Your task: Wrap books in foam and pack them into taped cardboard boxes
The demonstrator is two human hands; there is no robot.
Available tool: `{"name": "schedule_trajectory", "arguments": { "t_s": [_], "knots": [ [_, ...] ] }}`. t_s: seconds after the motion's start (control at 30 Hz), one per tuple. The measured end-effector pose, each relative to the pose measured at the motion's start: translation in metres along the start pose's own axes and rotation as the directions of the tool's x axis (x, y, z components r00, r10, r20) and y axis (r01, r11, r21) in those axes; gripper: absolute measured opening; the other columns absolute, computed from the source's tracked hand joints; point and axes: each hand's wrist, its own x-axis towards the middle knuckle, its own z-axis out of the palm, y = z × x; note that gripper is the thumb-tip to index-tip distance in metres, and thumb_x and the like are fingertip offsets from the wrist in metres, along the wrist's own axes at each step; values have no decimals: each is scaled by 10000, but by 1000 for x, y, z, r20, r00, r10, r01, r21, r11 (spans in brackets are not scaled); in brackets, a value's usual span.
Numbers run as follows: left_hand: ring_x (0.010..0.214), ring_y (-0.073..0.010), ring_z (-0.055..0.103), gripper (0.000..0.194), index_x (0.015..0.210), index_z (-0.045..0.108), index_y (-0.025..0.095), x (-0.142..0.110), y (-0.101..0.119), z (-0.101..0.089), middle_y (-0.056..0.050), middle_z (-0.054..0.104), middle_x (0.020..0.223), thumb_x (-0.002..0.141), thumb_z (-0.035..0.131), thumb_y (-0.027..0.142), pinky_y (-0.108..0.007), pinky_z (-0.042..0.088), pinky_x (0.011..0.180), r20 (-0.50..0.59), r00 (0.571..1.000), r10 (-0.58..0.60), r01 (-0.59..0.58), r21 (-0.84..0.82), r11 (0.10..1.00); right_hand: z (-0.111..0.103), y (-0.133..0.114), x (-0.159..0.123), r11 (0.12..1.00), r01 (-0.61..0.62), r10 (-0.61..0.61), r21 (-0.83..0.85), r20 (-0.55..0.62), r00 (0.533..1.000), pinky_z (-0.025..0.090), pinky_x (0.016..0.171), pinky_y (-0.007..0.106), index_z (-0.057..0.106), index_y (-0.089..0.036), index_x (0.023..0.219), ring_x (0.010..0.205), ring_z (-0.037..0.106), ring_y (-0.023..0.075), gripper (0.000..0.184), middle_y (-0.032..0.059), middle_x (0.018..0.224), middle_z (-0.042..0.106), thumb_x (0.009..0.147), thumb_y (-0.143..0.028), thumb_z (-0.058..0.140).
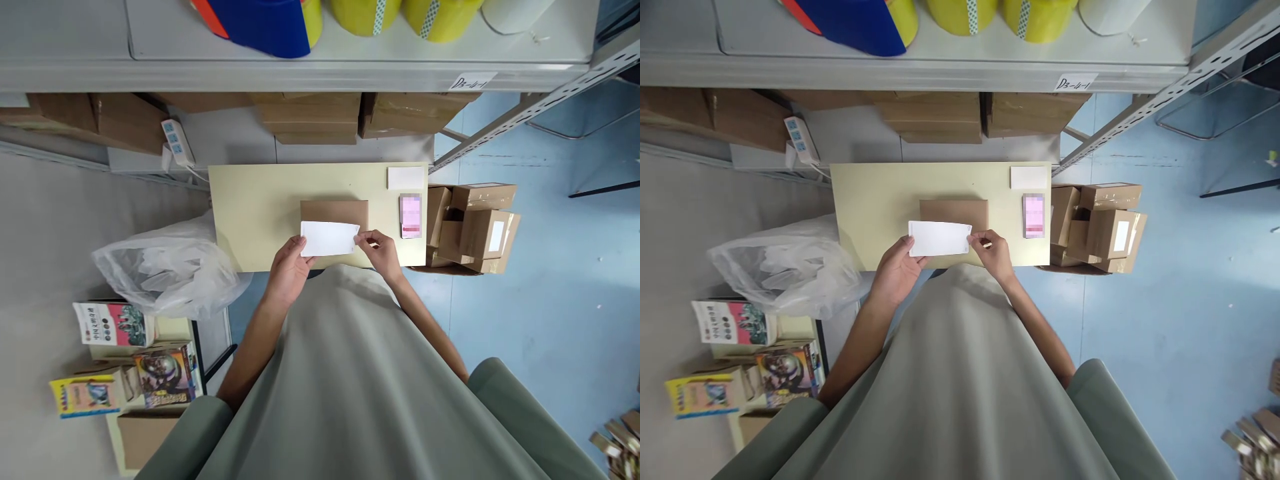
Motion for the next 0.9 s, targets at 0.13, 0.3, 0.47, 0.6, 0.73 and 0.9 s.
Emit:
{"name": "schedule_trajectory", "arguments": {
  "t_s": [0.13, 0.3, 0.47, 0.6, 0.73, 0.9],
  "knots": [
    [1438, -361, 675, 446, 1003, 696, 259, -2, -4, -3, -96, 804, 1340, 831, 905, 613, -501, 604, 1097, 9, 1000, 5, -5, 11, 1000, 4, 5, -2, 1000, -14, 14, 7, 25, 1000, 603, 802, 391, 768, -239, 900, 934, 730, 249, 443, 81, 1039, 828, 876, -680, 739],
    [1298, -322, 737, 462, 964, 653, 260, 7, -18, -13, -68, 819, 1196, 795, 929, 589, -479, 604, 1059, -4, 1000, -6, 6, -16, 1000, 9, 7, -10, 998, 45, -46, -51, -11, 999, 585, 805, 382, 744, -243, 906, 932, 730, 239, 406, 75, 1017, 808, 937, -641, 669],
    [1196, -285, 742, 518, 928, 612, 251, 21, -42, -28, -57, 786, 1088, 742, 932, 614, -427, 599, 989, -51, 998, -20, 22, 44, 999, 7, 12, -16, 984, 79, -84, -157, -24, 996, 589, 809, 389, 711, -256, 907, 941, 738, 248, 444, 85, 1026, 799, 965, -688, 625],
    [1161, -271, 733, 540, 953, 684, 238, 30, -56, -35, -76, 777, 1086, 734, 930, 666, -394, 594, 954, -68, 998, -4, 13, 141, 990, 5, 19, -12, 979, 65, -77, -195, -54, 996, 596, 856, 404, 705, -256, 919, 933, 742, 257, 515, 92, 1020, 799, 958, -765, 636],
    [1059, -277, 731, 595, 943, 747, 209, 52, -65, -34, -99, 784, 1028, 683, 951, 704, -387, 603, 880, -157, 986, 63, -21, 261, 965, 8, 27, 6, 965, 20, -46, -261, -93, 995, 582, 904, 404, 681, -251, 888, 921, 743, 263, 524, 104, 996, 797, 969, -768, 664],
    [989, -283, 741, 441, 896, 758, 198, 91, -72, -27, -104, 798, 954, 765, 913, 590, -405, 592, 898, -218, 962, 165, -75, 371, 926, 16, 38, 42, 925, 0, -43, -380, -104, 994, 536, 881, 385, 675, -235, 875, 912, 720, 271, 413, 122, 983, 791, 1041, -612, 643]
  ]
}}
